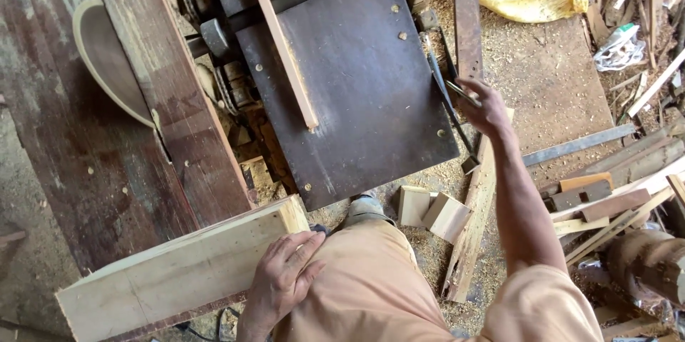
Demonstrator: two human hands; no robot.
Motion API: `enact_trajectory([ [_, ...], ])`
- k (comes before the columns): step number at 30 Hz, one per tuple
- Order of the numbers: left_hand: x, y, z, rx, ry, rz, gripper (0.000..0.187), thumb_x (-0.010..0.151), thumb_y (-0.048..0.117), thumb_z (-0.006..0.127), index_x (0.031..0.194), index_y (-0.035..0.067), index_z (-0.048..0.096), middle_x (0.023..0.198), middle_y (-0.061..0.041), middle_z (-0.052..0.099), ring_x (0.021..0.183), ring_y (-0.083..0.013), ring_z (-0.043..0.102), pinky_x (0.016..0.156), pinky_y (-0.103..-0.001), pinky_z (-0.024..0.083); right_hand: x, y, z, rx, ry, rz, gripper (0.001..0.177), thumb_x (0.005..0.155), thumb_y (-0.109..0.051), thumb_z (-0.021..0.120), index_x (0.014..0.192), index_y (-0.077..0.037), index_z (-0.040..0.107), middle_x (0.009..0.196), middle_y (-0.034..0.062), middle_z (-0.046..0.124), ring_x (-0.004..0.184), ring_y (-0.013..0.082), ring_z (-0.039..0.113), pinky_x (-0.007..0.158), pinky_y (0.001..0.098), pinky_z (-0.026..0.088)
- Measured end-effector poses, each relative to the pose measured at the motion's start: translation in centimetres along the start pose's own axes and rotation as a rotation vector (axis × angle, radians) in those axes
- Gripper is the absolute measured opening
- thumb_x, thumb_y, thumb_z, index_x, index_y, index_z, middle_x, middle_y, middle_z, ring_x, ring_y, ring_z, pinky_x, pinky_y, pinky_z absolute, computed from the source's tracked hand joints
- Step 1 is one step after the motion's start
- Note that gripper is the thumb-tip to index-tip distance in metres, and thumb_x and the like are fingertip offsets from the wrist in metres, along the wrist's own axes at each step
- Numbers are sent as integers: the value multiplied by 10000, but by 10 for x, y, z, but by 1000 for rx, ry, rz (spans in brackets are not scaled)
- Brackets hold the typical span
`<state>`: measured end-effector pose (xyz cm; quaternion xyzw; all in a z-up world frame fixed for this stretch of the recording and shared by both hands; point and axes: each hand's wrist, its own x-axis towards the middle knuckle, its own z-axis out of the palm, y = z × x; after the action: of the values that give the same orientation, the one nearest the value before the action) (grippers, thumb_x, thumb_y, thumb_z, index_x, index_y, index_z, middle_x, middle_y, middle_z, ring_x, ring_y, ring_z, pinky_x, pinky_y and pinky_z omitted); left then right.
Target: The person marks a wooden plank with a pencil and a metal square, then uses a table saw to cut the plank along the marked line. The plank is split into two pieces.
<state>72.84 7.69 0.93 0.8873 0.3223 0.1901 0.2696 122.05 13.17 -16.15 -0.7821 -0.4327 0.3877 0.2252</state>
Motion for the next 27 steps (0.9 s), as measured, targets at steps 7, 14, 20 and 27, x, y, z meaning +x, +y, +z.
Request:
enact_trajectory([
  [7, -35, 0, -16, 56, 53, -119, 352, 968, 264, 686, 1255, 59, 680, 1171, -110, 705, 983, -269, 687, 883, -412, 567, -28, 71, -10, -13, 72, 142, 708, 872, 189, 388, 1412, -181, 659, 1339, 95, 631, 1013, 248, 621, 743, 342, 555],
  [14, -93, -11, -38, 76, 126, -178, 370, 979, 209, 712, 1307, 47, 657, 1196, -132, 681, 1010, -290, 654, 933, -456, 557, -35, 132, 31, -80, 586, -289, 603, 914, 210, 452, 1435, 41, 704, 1173, 151, 697, 935, 226, 619, 738, 293, 465],
  [20, -181, -75, -76, 198, 272, -310, 378, 898, 189, 779, 1248, 105, 665, 1198, -116, 663, 1042, -263, 627, 982, -447, 543, -141, -38, 165, 316, 551, -430, 216, 1086, 47, 501, 1178, -4, 689, 1140, 142, 695, 976, 240, 661, 823, 335, 560],
  [27, -325, -195, -160, 457, 625, -955, 559, 957, 307, 760, 1432, 52, 613, 1447, -271, 473, 1301, -500, 453, 1079, -628, 382, -251, -205, 301, 982, -100, 206, 808, 1014, -693, 398, 1542, -83, 460, 1296, 200, 589, 1083, 352, 614, 881, 569, 513],
])
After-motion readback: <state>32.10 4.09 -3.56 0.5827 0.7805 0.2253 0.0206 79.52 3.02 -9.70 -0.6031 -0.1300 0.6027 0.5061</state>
